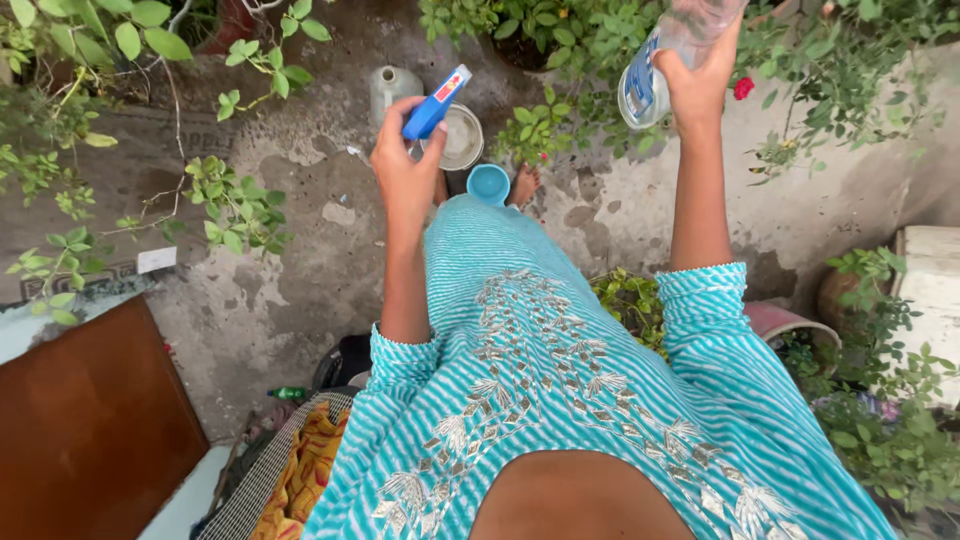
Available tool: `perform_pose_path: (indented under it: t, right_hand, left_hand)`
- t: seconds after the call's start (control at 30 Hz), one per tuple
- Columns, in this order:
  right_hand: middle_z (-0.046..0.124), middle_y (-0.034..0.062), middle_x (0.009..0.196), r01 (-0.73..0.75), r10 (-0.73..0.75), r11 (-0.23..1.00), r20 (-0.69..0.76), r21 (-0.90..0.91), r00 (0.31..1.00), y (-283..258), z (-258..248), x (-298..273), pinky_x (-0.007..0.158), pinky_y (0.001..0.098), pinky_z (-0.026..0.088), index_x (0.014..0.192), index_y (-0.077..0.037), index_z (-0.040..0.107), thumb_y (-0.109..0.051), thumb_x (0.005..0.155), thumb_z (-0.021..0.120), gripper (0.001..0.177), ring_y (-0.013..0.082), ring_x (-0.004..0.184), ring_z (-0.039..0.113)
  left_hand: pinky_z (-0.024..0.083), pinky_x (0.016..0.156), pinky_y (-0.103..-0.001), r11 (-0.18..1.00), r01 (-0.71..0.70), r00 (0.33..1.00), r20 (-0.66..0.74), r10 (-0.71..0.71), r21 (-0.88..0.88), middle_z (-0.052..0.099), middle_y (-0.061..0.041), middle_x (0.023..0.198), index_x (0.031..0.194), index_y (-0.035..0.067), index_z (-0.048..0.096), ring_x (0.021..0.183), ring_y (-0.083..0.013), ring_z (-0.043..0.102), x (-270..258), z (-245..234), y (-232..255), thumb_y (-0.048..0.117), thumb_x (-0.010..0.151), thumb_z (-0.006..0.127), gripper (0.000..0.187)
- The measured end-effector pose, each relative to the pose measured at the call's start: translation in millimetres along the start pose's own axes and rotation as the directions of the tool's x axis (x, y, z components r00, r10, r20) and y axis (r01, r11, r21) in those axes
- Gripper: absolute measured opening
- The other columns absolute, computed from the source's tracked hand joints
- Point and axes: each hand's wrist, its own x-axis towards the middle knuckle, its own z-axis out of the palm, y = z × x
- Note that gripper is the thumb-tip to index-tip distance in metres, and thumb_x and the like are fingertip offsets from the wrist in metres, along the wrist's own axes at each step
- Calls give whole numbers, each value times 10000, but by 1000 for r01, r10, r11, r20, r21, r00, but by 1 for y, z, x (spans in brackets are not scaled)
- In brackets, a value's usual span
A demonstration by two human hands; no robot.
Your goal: The person attaches a spray nozzle onto a bottle, waters potted plants using a plastic mug, and fills the mug with water from a bucket.
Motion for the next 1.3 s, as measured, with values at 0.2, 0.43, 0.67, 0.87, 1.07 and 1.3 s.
perform_pose_path:
  t: [0.2,0.43,0.67,0.87,1.07,1.3]
  right_hand:
    - [512,107,1399,-13,16,996,-38,84,999,-65,-20,-47,1087,369,561,1578,-71,356,85,1008,717,692,213,1311,566]
    - [422,65,1483,-8,6,1000,-208,-8,978,-89,-42,-150,1037,370,585,1520,-81,300,80,972,712,704,223,1301,598]
    - [487,74,1414,-133,110,989,-268,-68,957,-99,-75,-223,1006,355,584,1517,-36,392,104,973,689,636,206,1280,606]
    - [524,87,1371,-150,130,987,-271,-54,954,-98,-116,-221,965,322,573,1503,-45,401,84,944,702,648,187,1265,612]
    - [707,95,1172,-248,189,942,-250,-228,949,-91,-183,-196,931,321,558,1456,-86,460,-43,937,758,600,163,1099,682]
    - [739,86,1021,-383,342,901,-214,-201,915,-71,-268,-131,798,305,585,1411,-121,454,-149,949,703,525,136,928,718]
  left_hand:
    - [547,820,-304,994,-88,991,102,82,57,732,-76,1021,1194,79,662,917,-151,686,-20,40,29,157,908,804,329]
    - [489,698,-299,996,-92,943,323,83,14,723,-56,955,1184,76,689,794,-130,610,-44,80,11,173,890,811,332]
    - [523,705,-276,989,7,894,443,61,-150,726,-38,1017,1203,63,656,840,-106,653,-98,104,10,171,892,780,352]
    - [529,714,-302,985,-158,893,417,171,-65,658,-59,1064,1178,49,672,881,-149,630,-116,154,21,154,884,796,336]
    - [520,692,-310,995,-95,895,437,86,-1,675,-46,1012,1171,55,678,833,-147,624,-119,242,23,180,892,804,331]
    - [515,676,-299,994,-104,927,364,87,26,687,-48,1034,1186,60,686,838,-145,629,-126,301,44,191,870,810,364]
